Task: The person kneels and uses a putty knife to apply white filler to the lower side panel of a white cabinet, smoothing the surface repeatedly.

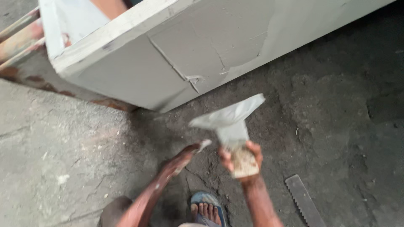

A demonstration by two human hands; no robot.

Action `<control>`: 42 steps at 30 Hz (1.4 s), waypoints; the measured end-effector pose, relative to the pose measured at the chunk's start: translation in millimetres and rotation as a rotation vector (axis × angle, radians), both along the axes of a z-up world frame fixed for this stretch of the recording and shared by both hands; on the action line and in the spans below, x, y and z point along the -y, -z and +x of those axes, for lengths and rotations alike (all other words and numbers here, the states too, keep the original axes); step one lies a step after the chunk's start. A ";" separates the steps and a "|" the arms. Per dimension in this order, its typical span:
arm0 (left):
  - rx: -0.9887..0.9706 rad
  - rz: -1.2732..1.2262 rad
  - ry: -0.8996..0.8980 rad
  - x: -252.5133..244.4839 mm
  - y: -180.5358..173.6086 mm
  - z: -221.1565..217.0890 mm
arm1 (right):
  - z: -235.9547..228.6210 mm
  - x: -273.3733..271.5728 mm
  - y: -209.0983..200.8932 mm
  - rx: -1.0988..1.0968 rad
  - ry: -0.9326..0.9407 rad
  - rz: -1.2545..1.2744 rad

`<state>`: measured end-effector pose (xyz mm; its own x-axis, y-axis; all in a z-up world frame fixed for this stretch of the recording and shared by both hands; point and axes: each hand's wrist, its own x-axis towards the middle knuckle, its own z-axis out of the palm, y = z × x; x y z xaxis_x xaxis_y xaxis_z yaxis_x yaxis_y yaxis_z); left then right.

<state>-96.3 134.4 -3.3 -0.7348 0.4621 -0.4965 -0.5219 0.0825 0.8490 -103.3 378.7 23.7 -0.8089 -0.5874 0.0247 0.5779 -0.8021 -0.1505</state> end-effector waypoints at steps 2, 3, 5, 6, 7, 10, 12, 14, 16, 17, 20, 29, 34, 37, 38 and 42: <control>-0.012 0.284 -0.327 19.1 25.6 15.5 | -55.2 -15.0 20.4 -0.108 0.208 0.273; -0.005 0.425 -0.499 27.7 36.8 29.7 | -80.4 -18.0 31.3 -0.139 0.285 0.400; 0.065 0.341 -0.547 43.3 51.0 57.2 | -127.6 -17.9 47.0 -0.010 0.441 0.657; 0.092 0.298 -0.569 49.3 55.3 66.1 | -148.9 -16.2 51.2 -0.076 0.482 0.726; 0.137 0.325 -0.592 52.3 58.9 76.6 | -164.0 -15.6 55.1 -0.138 0.522 0.797; 0.253 0.381 -0.652 62.8 64.5 100.8 | -196.0 -8.7 65.9 -0.205 0.599 0.919; 0.299 0.398 -0.686 65.6 69.7 110.4 | -211.0 -2.5 70.9 -0.189 0.650 0.949; 0.300 0.397 -0.684 73.4 73.4 114.2 | -221.0 14.0 76.3 -0.165 0.715 0.979; 0.295 0.395 -0.705 78.1 77.0 116.3 | -226.6 43.3 80.4 -0.150 0.783 1.011; 0.306 0.402 -0.715 78.6 75.8 119.8 | -223.6 61.3 81.6 -0.083 0.813 1.011; 0.316 0.413 -0.745 76.1 66.6 127.6 | -200.9 125.6 83.7 0.069 0.889 1.020; 0.214 0.484 -0.702 52.2 34.5 88.4 | -130.6 118.4 72.9 -0.082 0.533 1.055; 0.182 0.522 -0.666 46.3 35.0 88.3 | -163.3 55.3 56.2 -0.074 0.686 0.995; 0.198 0.553 -0.668 47.7 38.5 91.4 | -195.3 53.1 35.9 -0.169 0.771 1.035; 0.206 0.544 -0.677 50.5 39.6 95.3 | -197.4 62.6 31.9 -0.096 0.785 1.060; 0.315 0.512 -0.807 57.1 46.6 98.1 | -182.3 149.3 37.0 0.063 0.849 1.130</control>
<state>1.8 77.2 -49.9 -0.7917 0.0964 -0.6033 -0.4676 -0.7311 0.4969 -285.5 229.5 -13.4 -0.9032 0.3928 -0.1731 0.0170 -0.3701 -0.9288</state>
